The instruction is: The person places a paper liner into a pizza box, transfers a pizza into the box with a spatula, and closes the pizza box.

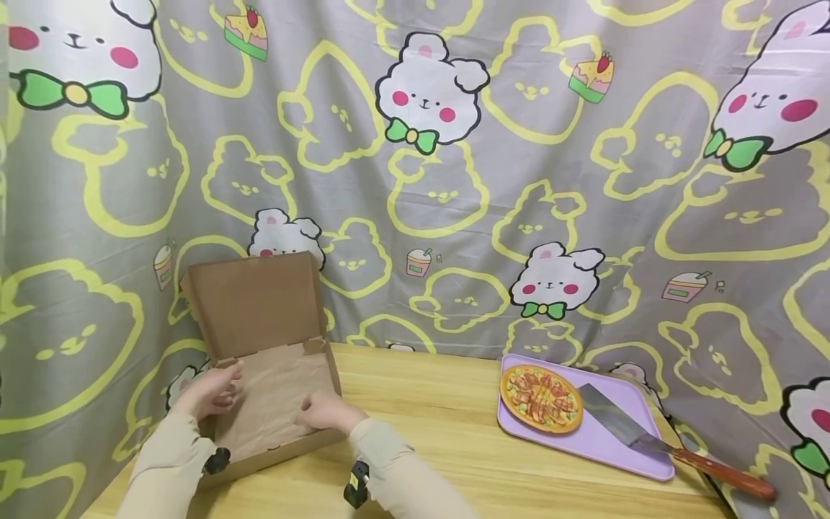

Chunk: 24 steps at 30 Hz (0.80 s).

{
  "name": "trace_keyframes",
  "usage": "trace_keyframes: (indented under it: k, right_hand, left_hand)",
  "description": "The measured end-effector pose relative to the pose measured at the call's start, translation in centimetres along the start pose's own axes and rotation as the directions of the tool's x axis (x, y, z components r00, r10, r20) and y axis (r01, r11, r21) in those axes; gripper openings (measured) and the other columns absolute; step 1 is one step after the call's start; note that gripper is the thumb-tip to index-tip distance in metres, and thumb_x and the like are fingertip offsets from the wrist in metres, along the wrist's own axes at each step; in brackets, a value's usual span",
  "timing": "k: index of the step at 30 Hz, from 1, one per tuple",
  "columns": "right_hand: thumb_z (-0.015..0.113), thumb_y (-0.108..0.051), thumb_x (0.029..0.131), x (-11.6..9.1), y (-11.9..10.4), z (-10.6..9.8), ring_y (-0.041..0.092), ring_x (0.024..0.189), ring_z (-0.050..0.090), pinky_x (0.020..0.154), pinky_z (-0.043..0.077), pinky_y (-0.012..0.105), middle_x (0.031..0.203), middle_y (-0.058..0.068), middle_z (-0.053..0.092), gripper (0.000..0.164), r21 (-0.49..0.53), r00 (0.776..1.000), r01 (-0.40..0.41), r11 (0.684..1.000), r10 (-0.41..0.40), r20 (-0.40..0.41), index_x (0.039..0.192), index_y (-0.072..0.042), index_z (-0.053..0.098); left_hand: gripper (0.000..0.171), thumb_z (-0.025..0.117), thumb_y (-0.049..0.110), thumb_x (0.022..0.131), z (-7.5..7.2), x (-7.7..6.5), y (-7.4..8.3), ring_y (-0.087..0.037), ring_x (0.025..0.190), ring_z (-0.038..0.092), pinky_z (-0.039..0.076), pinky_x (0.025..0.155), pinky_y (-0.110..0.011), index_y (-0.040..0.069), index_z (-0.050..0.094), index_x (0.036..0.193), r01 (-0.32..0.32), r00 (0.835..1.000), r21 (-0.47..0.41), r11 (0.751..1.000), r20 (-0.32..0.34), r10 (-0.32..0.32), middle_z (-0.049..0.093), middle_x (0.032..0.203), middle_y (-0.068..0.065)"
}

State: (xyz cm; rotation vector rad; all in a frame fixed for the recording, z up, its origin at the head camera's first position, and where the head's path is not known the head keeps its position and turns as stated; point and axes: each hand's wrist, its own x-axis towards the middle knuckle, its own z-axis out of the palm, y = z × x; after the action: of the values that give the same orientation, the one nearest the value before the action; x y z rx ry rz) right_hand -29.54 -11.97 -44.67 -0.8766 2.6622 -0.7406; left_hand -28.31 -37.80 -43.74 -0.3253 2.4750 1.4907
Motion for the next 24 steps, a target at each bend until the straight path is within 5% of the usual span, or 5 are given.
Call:
trace_keyframes:
  k: [8,17,21,24]
  right_hand:
    - [0.065,-0.029,0.089,1.6,-0.1,-0.9,0.014,0.103,0.066,0.083,0.052,0.020,0.115,0.006,0.071,0.041,0.202,0.992,0.083,0.976,-0.062,-0.110,0.122,-0.005,0.066]
    - [0.057,-0.035,0.096,3.9,-0.1,-1.8,0.023,0.107,0.065,0.089,0.052,0.028,0.116,0.013,0.068,0.045,0.390,0.980,0.086,0.917,-0.006,-0.201,0.126,-0.002,0.061]
    - [0.053,-0.037,0.098,4.9,-0.4,-0.4,0.029,0.118,0.060,0.100,0.048,0.039,0.124,0.014,0.065,0.045,0.534,0.985,0.026,0.845,0.069,-0.158,0.127,-0.003,0.060]
    - [0.050,-0.040,0.099,5.3,-0.6,1.0,0.035,0.121,0.056,0.104,0.045,0.048,0.127,0.020,0.061,0.050,0.654,0.988,-0.028,0.756,0.120,-0.096,0.132,-0.003,0.056]
  left_hand:
    - [0.081,0.017,0.054,0.103,0.5,-3.5,-0.2,-0.055,0.124,0.045,0.050,0.092,-0.053,-0.015,0.022,0.145,-0.040,0.999,-0.019,0.999,-0.019,0.039,0.024,0.147,-0.042]
    - [0.080,0.024,0.056,0.103,3.1,-5.6,0.5,-0.048,0.124,0.050,0.051,0.090,-0.054,-0.012,0.028,0.145,-0.058,0.998,-0.115,0.992,-0.033,0.055,0.035,0.146,-0.035]
    - [0.080,0.026,0.058,0.102,4.5,-6.3,0.5,-0.044,0.122,0.054,0.051,0.088,-0.054,-0.010,0.030,0.145,-0.069,0.997,-0.148,0.986,-0.026,0.066,0.040,0.144,-0.034]
    - [0.078,0.026,0.055,0.103,5.6,-6.5,0.0,-0.043,0.118,0.057,0.051,0.090,-0.056,-0.012,0.031,0.143,-0.091,0.996,-0.171,0.981,0.002,0.093,0.044,0.140,-0.036]
